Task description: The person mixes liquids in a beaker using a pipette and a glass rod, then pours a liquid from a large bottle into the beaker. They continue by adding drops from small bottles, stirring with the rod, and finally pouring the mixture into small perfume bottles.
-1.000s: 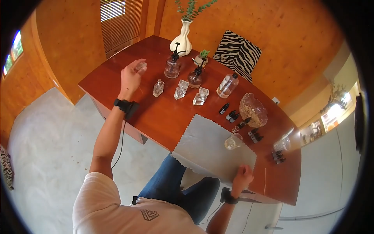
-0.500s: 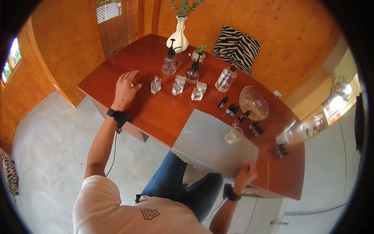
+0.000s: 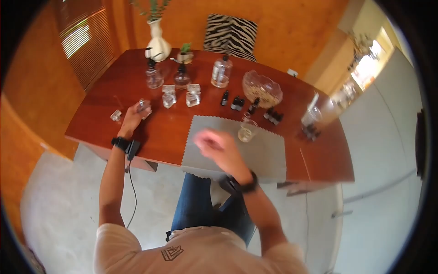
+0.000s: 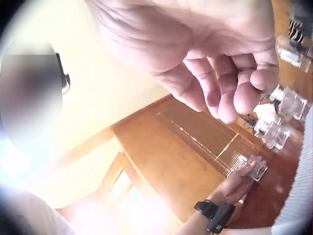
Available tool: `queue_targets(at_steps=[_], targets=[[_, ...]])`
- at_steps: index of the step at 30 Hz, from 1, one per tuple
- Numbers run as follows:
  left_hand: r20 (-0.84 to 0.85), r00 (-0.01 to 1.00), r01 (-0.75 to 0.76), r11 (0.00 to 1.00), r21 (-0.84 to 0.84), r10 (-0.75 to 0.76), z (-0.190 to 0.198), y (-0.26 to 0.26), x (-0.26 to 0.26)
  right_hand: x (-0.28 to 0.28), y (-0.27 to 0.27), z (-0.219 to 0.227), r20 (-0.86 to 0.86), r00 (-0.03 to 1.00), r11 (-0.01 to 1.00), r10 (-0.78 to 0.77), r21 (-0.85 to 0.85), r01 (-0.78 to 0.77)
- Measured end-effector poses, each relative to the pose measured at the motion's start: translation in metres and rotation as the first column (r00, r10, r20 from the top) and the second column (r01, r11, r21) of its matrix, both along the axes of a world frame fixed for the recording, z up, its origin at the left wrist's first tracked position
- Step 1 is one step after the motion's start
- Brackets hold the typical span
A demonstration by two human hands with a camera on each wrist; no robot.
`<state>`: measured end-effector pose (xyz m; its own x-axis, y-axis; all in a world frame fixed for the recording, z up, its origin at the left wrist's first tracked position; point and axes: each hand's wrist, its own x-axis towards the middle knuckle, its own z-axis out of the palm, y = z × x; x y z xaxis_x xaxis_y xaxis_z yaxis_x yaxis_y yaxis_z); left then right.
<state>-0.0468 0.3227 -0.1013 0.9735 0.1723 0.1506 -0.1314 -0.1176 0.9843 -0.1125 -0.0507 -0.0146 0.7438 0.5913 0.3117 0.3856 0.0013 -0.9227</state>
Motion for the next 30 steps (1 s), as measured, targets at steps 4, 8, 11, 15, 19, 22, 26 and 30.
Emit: queue_targets(at_steps=[4,8,11,15,19,22,26,30], targets=[[0.077,0.994,-0.079,0.994,0.077,0.073,-0.017,-0.009,-0.016,0.07,0.125,-0.011,0.347,0.932,0.989,-0.1,-0.072,0.133],[0.102,0.989,-0.115,0.988,0.106,0.104,-0.011,-0.024,-0.042,0.075,0.183,-0.009,0.431,0.886,0.887,-0.169,-0.326,0.327],[0.238,0.953,-0.25,0.927,0.281,0.185,-0.03,-0.02,-0.04,0.079,0.203,-0.016,0.472,0.876,0.856,-0.097,-0.41,0.316],[0.184,0.916,-0.398,0.749,0.53,0.357,-0.013,-0.041,-0.052,0.072,0.212,-0.002,0.546,0.832,0.857,-0.096,-0.38,0.348],[0.194,0.909,-0.414,0.759,0.502,0.368,0.003,-0.054,-0.061,0.072,0.219,0.0,0.603,0.795,0.834,-0.071,-0.401,0.379],[0.148,0.914,-0.395,0.746,0.537,0.377,-0.006,-0.046,-0.057,0.076,0.225,-0.002,0.586,0.81,0.833,-0.025,-0.436,0.341],[0.121,0.922,-0.374,0.767,0.521,0.368,-0.001,-0.049,-0.061,0.085,0.223,-0.003,0.602,0.791,0.855,0.111,-0.464,0.234],[0.148,0.931,-0.362,0.804,0.473,0.332,0.001,-0.05,-0.059,0.112,0.218,0.005,0.566,0.748,0.826,0.346,-0.562,0.043]])
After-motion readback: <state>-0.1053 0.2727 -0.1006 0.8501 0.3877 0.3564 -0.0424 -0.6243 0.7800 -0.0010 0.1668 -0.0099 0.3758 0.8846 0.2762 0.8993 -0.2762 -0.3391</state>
